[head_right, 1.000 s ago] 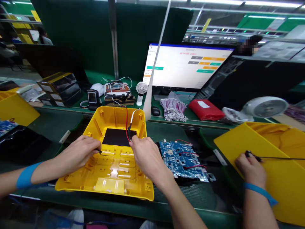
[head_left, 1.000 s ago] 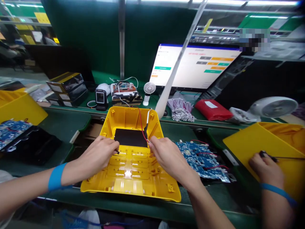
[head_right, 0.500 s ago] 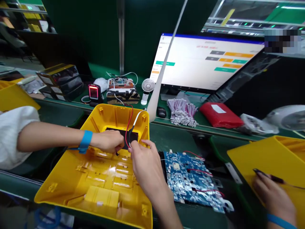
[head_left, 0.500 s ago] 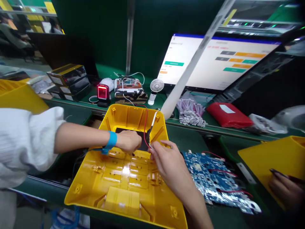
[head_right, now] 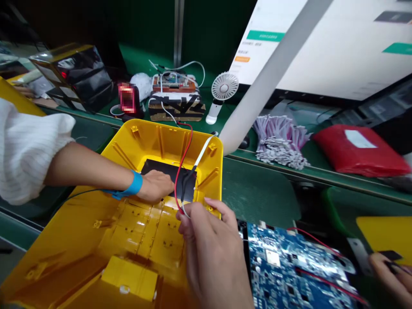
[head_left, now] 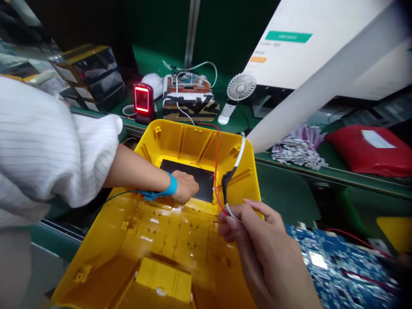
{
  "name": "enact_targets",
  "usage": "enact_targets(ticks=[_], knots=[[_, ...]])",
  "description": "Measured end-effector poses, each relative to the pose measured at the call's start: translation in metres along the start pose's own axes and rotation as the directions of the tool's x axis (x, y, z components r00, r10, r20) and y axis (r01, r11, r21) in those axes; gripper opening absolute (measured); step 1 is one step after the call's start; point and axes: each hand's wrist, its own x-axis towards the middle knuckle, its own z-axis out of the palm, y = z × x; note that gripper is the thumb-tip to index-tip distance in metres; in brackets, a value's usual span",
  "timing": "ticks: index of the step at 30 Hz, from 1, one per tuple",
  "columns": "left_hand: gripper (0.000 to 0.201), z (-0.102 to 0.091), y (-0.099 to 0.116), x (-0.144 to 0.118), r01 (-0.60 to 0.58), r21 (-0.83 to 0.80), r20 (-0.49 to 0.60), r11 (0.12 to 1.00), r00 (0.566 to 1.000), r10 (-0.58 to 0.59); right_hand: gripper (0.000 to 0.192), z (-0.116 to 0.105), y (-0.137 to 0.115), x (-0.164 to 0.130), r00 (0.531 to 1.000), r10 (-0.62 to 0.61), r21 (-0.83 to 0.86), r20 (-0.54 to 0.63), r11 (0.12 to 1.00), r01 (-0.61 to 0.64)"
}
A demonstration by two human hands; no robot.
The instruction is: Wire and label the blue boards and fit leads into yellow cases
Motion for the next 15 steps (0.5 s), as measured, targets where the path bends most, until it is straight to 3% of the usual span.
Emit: enact_targets(ticks=[10,15], knots=[[0.033,0.012,-0.013,0.011,0.066,-0.041,0.021,0.997,0.998,-0.065,0.019,0.01,0.01,-0.004,0.999,0.026,-0.019,-0.034,0.999,-0.027],[0.03,0.023,-0.019,0.016,0.085,-0.074,-0.003,0.994,0.996,-0.086,0.016,0.017,0.014,-0.013,0.992,0.119,0.002,-0.045,0.993,-0.119]])
